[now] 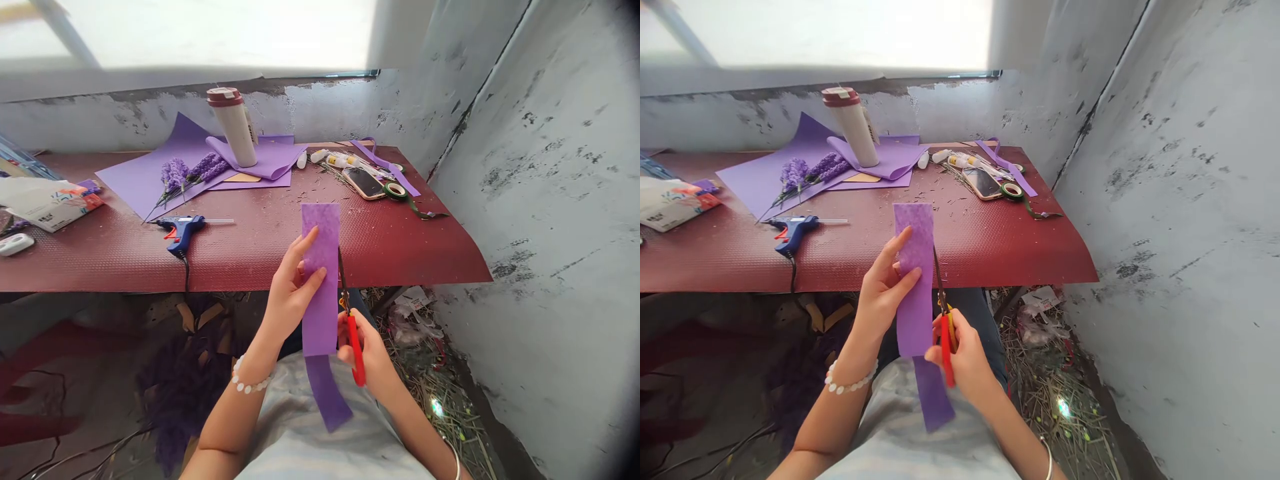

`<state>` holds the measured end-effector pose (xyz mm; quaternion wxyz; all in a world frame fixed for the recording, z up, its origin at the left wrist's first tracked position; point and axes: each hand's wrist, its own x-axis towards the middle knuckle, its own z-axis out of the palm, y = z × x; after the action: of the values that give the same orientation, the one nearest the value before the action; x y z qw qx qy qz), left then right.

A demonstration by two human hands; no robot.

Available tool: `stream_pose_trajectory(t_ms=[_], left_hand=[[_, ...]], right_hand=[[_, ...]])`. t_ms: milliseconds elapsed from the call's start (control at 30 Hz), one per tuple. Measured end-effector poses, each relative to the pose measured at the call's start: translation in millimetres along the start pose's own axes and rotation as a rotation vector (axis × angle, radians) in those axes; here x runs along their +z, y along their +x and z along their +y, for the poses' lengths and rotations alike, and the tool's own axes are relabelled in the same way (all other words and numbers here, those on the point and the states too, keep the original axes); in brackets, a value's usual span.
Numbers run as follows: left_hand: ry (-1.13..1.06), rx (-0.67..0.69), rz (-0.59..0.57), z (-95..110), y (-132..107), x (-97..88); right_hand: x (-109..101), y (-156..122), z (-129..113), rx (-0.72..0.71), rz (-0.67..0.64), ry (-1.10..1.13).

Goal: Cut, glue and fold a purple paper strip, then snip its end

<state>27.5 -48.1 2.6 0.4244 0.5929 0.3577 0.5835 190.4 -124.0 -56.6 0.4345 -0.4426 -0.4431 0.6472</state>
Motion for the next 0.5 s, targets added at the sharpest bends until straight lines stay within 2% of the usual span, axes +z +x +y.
stream_pose_trajectory(t_ms=[133,233,400,500], left_hand=[[0.076,0.011,0.033,2.3,-4.7,-1.1],[0.086,0.025,0.029,3.6,-9.0,0.2],[0.027,0.010,0.004,4.1,-19.2,7.7],[-0.023,-0.028,-0.031,4.4,-25.9,11.8]], right_hand=[[-9.8,-2.2,15.9,-0.077,-0.109,0.022],[-12.4,-2.8,16.0,-0.101,-0.133,0.009],[-1.9,-1.4,-7.2,-0.191,-0.136,-0.004],[5.6,1.0,-22.1,-0.168,-0.054,0.048]])
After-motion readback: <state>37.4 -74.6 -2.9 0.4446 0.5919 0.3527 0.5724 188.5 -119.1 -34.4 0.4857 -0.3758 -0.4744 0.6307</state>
